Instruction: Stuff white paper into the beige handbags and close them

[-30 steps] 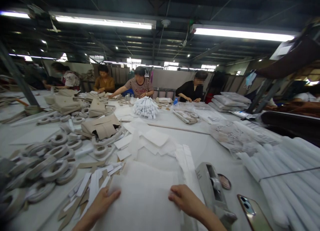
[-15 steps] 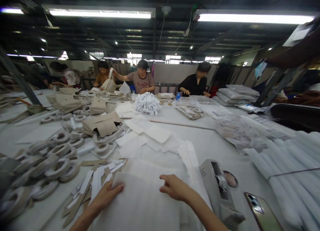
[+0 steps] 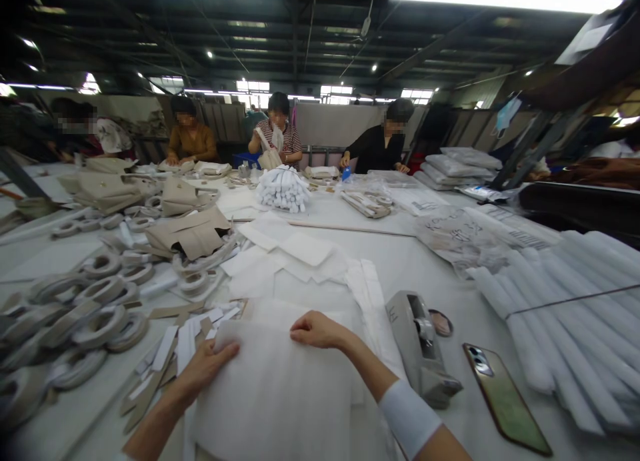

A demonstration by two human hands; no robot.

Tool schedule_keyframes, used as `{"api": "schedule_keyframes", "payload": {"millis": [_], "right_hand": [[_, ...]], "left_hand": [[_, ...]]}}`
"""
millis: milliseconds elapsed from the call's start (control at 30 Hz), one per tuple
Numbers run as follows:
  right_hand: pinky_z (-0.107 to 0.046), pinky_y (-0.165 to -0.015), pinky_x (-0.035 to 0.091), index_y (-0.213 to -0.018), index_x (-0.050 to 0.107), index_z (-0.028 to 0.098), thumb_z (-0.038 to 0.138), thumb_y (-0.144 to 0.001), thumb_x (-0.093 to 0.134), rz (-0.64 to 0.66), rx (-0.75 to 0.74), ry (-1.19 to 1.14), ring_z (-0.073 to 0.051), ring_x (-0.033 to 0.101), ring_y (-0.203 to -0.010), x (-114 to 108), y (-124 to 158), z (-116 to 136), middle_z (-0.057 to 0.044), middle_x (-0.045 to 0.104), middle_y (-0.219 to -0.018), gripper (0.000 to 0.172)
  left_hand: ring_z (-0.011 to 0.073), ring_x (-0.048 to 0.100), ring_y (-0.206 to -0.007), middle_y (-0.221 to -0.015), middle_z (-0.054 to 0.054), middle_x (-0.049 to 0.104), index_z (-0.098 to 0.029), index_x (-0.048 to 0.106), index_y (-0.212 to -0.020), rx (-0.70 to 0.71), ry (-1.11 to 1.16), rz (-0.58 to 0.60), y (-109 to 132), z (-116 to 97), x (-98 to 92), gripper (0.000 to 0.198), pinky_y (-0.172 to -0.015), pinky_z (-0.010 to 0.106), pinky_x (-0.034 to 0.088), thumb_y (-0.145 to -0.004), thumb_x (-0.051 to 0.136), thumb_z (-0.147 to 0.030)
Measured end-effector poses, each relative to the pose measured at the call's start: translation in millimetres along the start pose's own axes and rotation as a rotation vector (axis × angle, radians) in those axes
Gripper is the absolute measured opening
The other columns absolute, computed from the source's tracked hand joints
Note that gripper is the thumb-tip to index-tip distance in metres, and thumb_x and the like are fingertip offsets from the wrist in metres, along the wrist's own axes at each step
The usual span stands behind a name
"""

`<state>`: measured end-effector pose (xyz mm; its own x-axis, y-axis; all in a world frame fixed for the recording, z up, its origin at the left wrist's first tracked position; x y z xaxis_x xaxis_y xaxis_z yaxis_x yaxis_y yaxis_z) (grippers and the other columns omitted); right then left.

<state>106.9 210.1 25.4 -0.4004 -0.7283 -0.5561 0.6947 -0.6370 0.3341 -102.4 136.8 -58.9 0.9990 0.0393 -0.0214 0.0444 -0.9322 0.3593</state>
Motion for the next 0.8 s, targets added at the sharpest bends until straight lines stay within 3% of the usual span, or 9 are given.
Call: {"api": "schedule_keyframes", "payload": {"millis": [100, 300, 367, 467, 533, 567, 633, 700, 800], "right_hand": [[-0.023, -0.049, 0.024, -0.062, 0.053, 0.017, 0.039, -0.077, 0.05, -0.023, -0.006, -0.009, -0.008, 0.03, -0.054, 2.6, -2.5, 0.8, 0.006, 0.035, -0.055, 0.026], [-0.023, -0.049, 0.026, -0.067, 0.061, 0.015, 0.032, -0.074, 0.05, -0.105, 0.027, 0.028, -0.01, 0.036, -0.056, 3.1, -7.0, 1.1, 0.004, 0.042, -0.055, 0.022], [-0.023, -0.049, 0.025, -0.064, 0.061, 0.015, 0.029, -0.073, 0.05, -0.127, 0.027, 0.053, -0.01, 0.037, -0.055, 3.1, -7.3, 3.4, 0.004, 0.042, -0.054, 0.021], [-0.024, -0.049, 0.023, -0.058, 0.059, 0.015, 0.025, -0.072, 0.049, -0.134, -0.005, 0.091, -0.009, 0.033, -0.053, 3.9, -6.3, 14.1, 0.004, 0.038, -0.051, 0.02], [-0.024, -0.05, 0.022, -0.056, 0.057, 0.015, 0.024, -0.073, 0.049, -0.131, -0.042, 0.116, -0.008, 0.031, -0.052, 4.9, -4.8, 27.0, 0.005, 0.034, -0.051, 0.021], [-0.024, -0.05, 0.023, -0.056, 0.056, 0.015, 0.024, -0.073, 0.049, -0.128, -0.064, 0.129, -0.008, 0.031, -0.052, 6.0, -3.8, 34.7, 0.005, 0.033, -0.051, 0.021], [-0.024, -0.051, 0.024, -0.056, 0.057, 0.016, 0.023, -0.074, 0.049, -0.128, -0.115, 0.171, -0.009, 0.033, -0.052, 9.6, -1.2, 50.1, 0.005, 0.035, -0.05, 0.021], [-0.025, -0.052, 0.025, -0.057, 0.058, 0.016, 0.023, -0.075, 0.048, -0.144, -0.163, 0.25, -0.01, 0.036, -0.053, 14.8, 1.2, 60.2, 0.004, 0.041, -0.049, 0.022], [-0.027, -0.051, 0.026, -0.056, 0.062, 0.019, 0.025, -0.073, 0.049, -0.181, -0.12, 0.4, -0.012, 0.043, -0.054, 19.9, -1.7, 49.5, 0.001, 0.056, -0.052, 0.022]], "left_hand": [[0.017, 0.061, -0.059, -0.072, 0.005, 0.069, -0.012, 0.065, -0.088, 0.0, 0.02, 0.007, 2.9, -2.0, 2.1, 0.052, -0.052, 0.024, 0.045, -0.069, 0.07, -0.06], [0.0203, 0.064, -0.063, -0.076, 0.008, 0.071, -0.011, 0.065, -0.089, -0.058, 0.056, 0.042, 7.1, 5.9, 8.4, 0.057, -0.057, 0.028, 0.049, -0.068, 0.069, -0.063], [0.0246, 0.067, -0.074, -0.087, 0.011, 0.072, -0.012, 0.064, -0.097, -0.012, -0.032, 0.013, 6.8, -1.2, 2.2, 0.058, -0.065, 0.032, 0.053, -0.071, 0.065, -0.064], [0.0319, 0.057, -0.114, -0.126, 0.015, 0.06, -0.015, 0.051, -0.127, 0.282, -0.333, -0.295, 18.3, -53.7, -25.8, 0.067, -0.098, 0.045, 0.044, -0.077, 0.061, -0.058], [0.0319, 0.042, -0.13, -0.141, 0.016, 0.047, -0.015, 0.039, -0.138, 0.538, -0.575, -0.406, 36.0, -102.0, -18.5, 0.071, -0.111, 0.049, 0.03, -0.081, 0.059, -0.052], [0.0317, 0.04, -0.131, -0.142, 0.016, 0.046, -0.016, 0.039, -0.139, 0.636, -0.688, -0.352, 41.3, -120.2, -1.8, 0.068, -0.112, 0.05, 0.026, -0.082, 0.058, -0.049], [0.0318, 0.049, -0.123, -0.128, 0.015, 0.059, -0.02, 0.053, -0.129, 0.719, -0.886, -0.078, 42.7, -135.0, 45.5, 0.049, -0.108, 0.051, 0.031, -0.086, 0.054, -0.043], [0.0326, 0.063, -0.1, -0.099, 0.014, 0.07, -0.021, 0.068, -0.103, 0.603, -1.035, 0.16, 32.4, -123.4, 81.5, 0.03, -0.093, 0.051, 0.044, -0.088, 0.047, -0.037], [0.034, 0.067, -0.081, -0.079, 0.016, 0.07, -0.02, 0.069, -0.081, 0.375, -1.074, 0.295, 6.5, -97.0, 104.2, 0.027, -0.073, 0.046, 0.05, -0.086, 0.049, -0.037]]}}
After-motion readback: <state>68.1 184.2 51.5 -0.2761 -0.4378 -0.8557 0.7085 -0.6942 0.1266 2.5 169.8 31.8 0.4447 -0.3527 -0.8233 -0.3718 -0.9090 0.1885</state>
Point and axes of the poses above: each hand's wrist, its own y-axis away from the middle knuckle, its own x-axis out of the palm, z = x × y, the point moved 10 cm from there along -y, towards the middle knuckle
